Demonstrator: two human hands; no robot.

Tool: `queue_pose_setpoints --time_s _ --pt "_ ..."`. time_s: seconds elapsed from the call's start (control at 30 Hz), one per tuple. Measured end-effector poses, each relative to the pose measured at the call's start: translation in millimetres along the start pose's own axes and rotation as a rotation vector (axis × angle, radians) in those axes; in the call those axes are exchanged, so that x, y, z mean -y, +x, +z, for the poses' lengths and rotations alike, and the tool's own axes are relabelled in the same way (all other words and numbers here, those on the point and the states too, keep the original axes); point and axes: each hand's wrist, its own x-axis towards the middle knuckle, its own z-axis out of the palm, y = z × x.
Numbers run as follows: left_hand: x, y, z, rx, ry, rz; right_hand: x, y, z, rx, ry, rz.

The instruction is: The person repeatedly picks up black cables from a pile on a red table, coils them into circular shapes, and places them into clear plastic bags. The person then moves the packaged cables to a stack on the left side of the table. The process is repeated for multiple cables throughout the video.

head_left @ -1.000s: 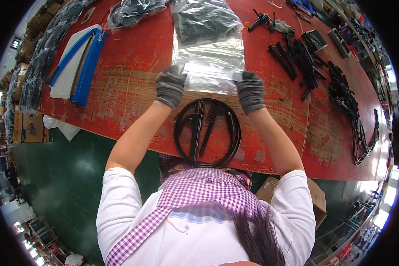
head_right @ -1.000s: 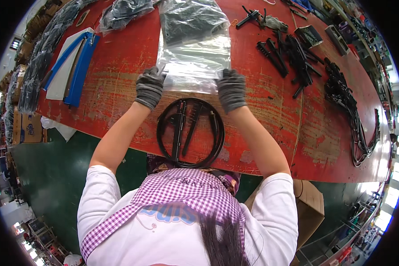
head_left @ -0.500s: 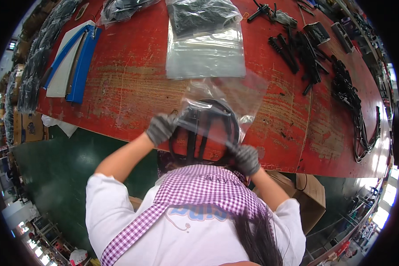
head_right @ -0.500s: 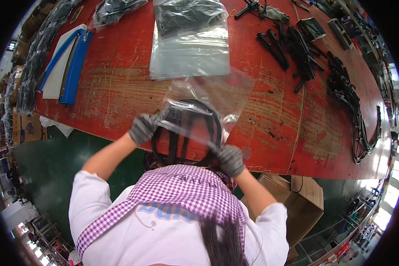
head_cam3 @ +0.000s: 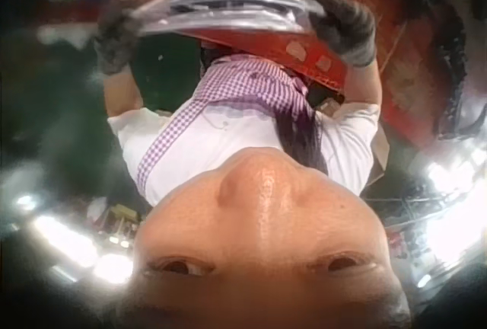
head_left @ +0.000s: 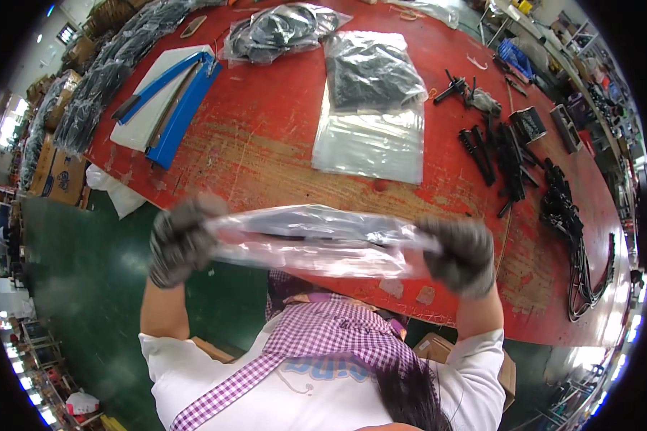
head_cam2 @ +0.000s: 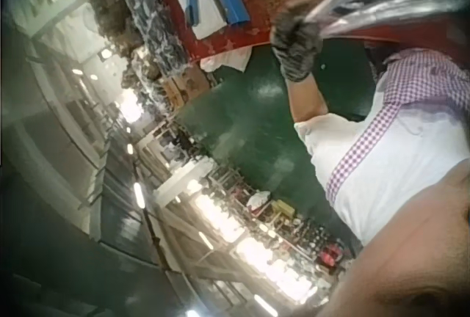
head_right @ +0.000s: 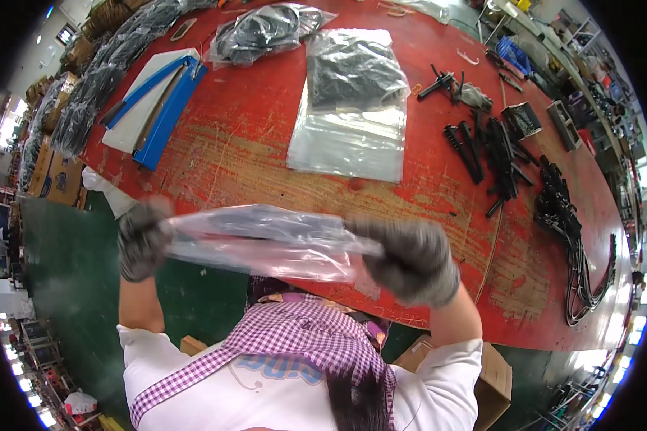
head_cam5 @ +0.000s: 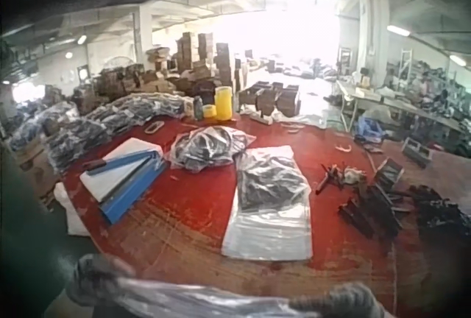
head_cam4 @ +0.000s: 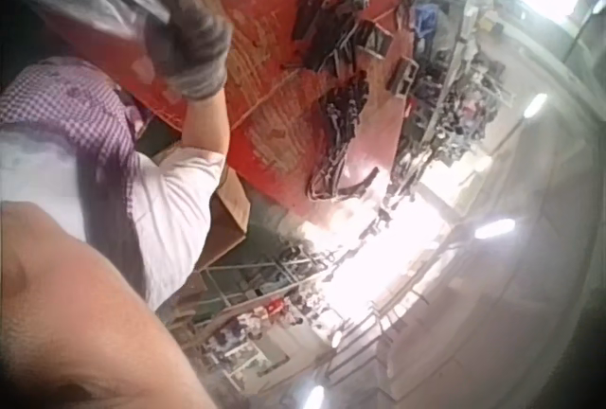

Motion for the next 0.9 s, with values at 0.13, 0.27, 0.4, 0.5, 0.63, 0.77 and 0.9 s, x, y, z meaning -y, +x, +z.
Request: queue_pose_setpoints --time_s 0.13,0.27,0.4,0.5,0.63,0.77,0.9 --pt "-3 86 -15 -0.186 0.783 -0.040 -40 78 16 -0.123 0.219 0.196" --pt "16 127 -87 -0.407 0.615 0.068 -95 170 66 -0.350 0.312 0.089" --pt "27 151 -143 -0.679 1.198 0.388 -89 206 91 -0.544 0.062 -0.127" --pt "72 141 -153 -0.680 1.336 0.135 -113 189 127 -0.444 0.037 -0.035" --pt "117 97 -127 -0.544 1.170 -0.003 -134 105 114 -0.197 0.041 0.115" --pt "173 72 -84 -0.356 1.089 -0.018 -220 0 61 -0.215 -0.219 0.342" --pt "194 76 3 -0.120 1.201 0.040 -314 -107 -62 -0.596 -1.012 0.396"
